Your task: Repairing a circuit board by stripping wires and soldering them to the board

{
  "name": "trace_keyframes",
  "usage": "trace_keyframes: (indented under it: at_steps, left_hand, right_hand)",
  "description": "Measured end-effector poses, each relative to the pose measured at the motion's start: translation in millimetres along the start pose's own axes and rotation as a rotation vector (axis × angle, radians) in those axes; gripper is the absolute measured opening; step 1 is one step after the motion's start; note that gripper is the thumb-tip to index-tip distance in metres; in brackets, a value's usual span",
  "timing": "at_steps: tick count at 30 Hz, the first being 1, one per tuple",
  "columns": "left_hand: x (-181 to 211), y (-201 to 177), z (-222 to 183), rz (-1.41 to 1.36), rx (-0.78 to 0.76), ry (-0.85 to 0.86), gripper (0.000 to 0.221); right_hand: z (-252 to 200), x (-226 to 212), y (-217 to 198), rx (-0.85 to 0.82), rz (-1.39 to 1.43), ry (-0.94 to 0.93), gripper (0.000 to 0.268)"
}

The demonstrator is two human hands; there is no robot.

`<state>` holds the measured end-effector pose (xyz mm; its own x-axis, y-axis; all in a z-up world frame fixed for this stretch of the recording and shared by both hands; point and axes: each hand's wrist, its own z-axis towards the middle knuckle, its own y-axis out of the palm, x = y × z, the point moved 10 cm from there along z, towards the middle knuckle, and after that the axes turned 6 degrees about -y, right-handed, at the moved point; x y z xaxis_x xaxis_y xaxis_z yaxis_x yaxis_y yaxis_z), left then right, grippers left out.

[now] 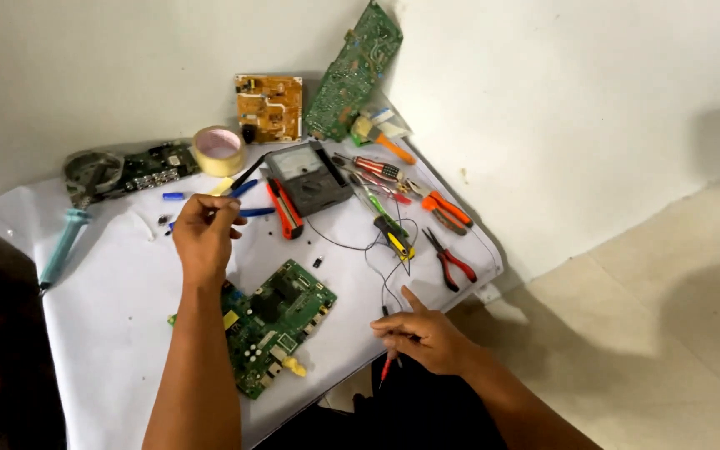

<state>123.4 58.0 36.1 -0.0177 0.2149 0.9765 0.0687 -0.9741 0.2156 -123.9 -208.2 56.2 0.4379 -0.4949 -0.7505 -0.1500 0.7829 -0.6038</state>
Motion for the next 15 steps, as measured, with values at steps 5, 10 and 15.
trace_keyframes:
  at_steps: [5,10,15]
  left_hand:
    - [-15,-5,9,-0.052,-0.007,0.016,0.009]
    - [-8,-5,6,-0.103,-0.009,0.093,0.011]
    - [-9,-3,6,-0.116,0.001,0.093,0.013]
  right_hand:
    - [-24,9,-27,0.061,-0.031,0.007,0.028]
    - [-80,81,-137,0.816,-0.391,0.368,0.017]
    - [-79,116,-136,0.609,-0.565,0.625,0.040]
